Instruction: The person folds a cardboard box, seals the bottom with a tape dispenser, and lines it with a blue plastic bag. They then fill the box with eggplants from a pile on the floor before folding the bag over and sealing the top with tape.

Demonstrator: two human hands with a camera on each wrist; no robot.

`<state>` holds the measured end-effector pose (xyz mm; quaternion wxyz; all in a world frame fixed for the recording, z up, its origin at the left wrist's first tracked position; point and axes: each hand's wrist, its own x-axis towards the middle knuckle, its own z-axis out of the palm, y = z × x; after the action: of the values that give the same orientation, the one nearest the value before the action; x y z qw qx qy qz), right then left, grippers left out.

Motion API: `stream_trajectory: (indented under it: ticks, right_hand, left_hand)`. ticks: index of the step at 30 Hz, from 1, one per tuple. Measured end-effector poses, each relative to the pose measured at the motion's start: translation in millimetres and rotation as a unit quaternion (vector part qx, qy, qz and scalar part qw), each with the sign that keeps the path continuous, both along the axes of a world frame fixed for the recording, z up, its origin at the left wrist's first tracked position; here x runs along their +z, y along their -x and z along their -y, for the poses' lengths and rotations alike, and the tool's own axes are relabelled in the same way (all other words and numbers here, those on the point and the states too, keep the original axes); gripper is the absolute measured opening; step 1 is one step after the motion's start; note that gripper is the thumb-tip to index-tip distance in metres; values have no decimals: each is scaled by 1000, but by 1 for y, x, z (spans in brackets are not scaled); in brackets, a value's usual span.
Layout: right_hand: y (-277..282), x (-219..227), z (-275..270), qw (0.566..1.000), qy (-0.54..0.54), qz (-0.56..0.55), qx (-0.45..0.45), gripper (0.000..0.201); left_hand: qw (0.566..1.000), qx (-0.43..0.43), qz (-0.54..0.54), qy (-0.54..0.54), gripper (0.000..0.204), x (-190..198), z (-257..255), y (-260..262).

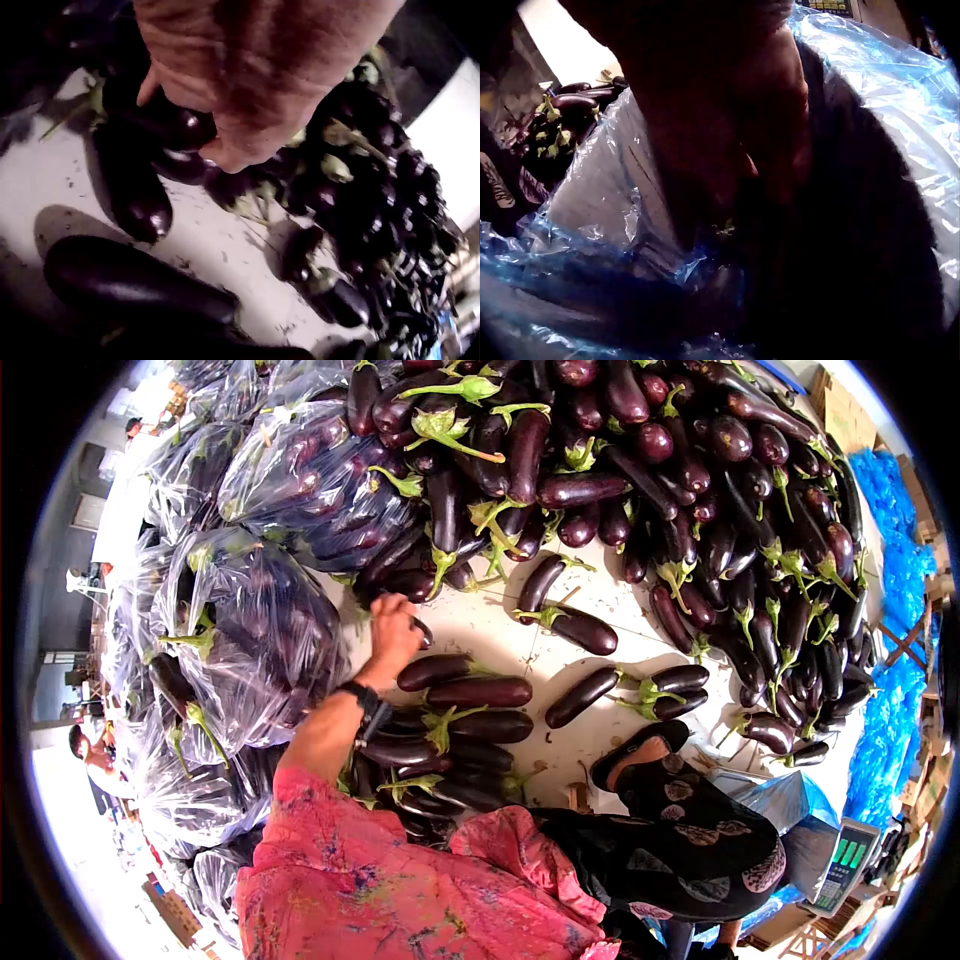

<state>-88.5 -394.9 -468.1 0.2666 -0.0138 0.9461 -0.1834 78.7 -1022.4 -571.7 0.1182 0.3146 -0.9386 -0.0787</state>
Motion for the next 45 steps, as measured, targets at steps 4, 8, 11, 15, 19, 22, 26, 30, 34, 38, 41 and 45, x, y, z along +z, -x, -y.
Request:
stream_trajectory:
  ticks: [4,8,11,15,19,22,26,30,34,38,41,45]
  right_hand:
    - [1,0,0,1000,3,2,3,43]
    - [0,2,-3,1000,1,3,3,42]
    - [-2,4,-5,1000,-2,6,2,42]
    - [-1,4,-7,1000,1,8,3,41]
    - [1,6,-9,1000,3,9,6,41]
    - [-4,12,-14,1000,3,6,-3,40]
    - [-6,19,-27,1000,1,9,-5,40]
    - [-7,29,-57,1000,-17,22,-6,39]
    - [-9,43,-99,998,-40,36,-11,38]
    - [-15,55,-144,997,-53,55,-20,38]
    - [-14,56,-172,996,-49,67,-20,37]
    - [-20,56,-194,996,-42,78,-22,37]
  left_hand:
    - [986,-152,-59,-35,34,48,-95,37]
    - [934,-241,-151,-218,34,75,-145,79]
    - [907,-194,-210,-310,33,98,-138,93]
    - [975,-69,-121,-171,24,2,-55,50]
    - [988,-56,120,83,47,-72,9,-19]
    - [964,-36,255,70,33,-60,15,-10]
    - [972,-91,213,20,50,-44,-3,26]
    - [976,-160,109,-97,72,-4,-59,94]
    - [930,-236,-118,-256,79,57,-117,151]
    - [920,-166,-261,-239,26,20,-94,141]
    - [956,-60,-228,-177,13,-42,-35,72]
    - [997,70,-32,-3,49,-78,26,4]
